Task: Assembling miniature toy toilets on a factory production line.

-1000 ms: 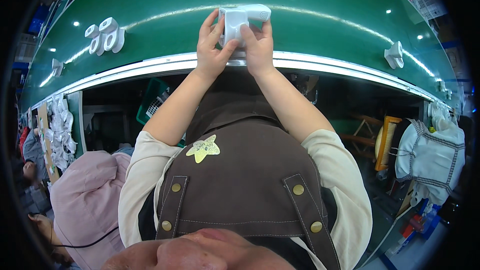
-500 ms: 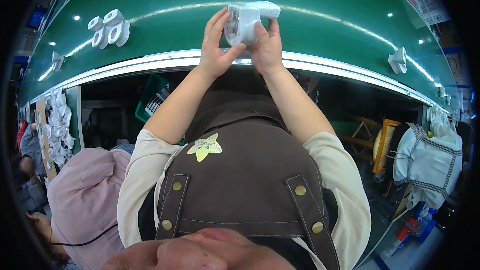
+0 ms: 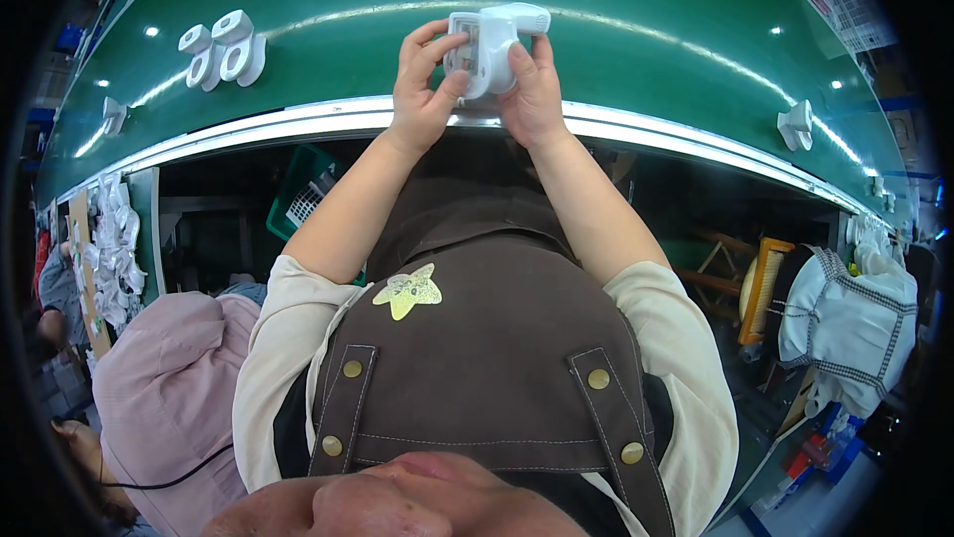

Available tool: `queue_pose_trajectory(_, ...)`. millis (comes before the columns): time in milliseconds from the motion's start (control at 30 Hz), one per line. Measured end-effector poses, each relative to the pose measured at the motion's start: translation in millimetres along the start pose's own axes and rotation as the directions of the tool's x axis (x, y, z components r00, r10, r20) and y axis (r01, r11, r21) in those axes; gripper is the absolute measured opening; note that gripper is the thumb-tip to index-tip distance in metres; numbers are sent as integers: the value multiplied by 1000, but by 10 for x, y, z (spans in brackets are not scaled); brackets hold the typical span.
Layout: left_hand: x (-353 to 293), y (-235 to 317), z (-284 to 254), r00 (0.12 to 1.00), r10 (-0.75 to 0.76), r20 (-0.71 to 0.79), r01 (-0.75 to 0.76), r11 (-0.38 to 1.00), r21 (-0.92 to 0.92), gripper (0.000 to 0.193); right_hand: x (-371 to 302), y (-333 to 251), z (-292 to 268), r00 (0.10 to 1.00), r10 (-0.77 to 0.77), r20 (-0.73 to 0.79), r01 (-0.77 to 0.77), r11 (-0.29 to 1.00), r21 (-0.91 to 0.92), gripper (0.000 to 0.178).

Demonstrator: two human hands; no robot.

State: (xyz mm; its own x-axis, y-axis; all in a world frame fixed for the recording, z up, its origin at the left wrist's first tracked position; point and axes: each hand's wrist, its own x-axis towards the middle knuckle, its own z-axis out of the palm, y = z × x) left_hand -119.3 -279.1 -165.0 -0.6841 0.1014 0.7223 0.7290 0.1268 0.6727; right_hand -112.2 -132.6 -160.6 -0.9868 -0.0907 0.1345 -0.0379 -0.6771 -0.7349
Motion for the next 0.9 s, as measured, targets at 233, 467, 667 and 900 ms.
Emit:
queue_pose_trajectory(233, 24, 28, -112, 984, -173, -37, 167, 976, -139, 25, 33, 76, -10, 995, 41, 92, -41, 999, -3, 59)
queue_pose_trajectory(467, 177, 279, -222, 998, 15, -69, 14, 911, 411, 10, 25, 139, 40, 999, 27, 27, -25, 997, -73, 60)
queue_pose_trajectory(667, 102, 303, -161, 907, -363, -213, 360, 931, -54, 11, 39, 174, 67, 999, 39, 36, -39, 999, -17, 63)
queue_pose_trajectory(900, 174, 287, -144, 962, -158, -223, 180, 980, 81, 13, 56, 206, 75, 998, 40, 44, -39, 999, -24, 60)
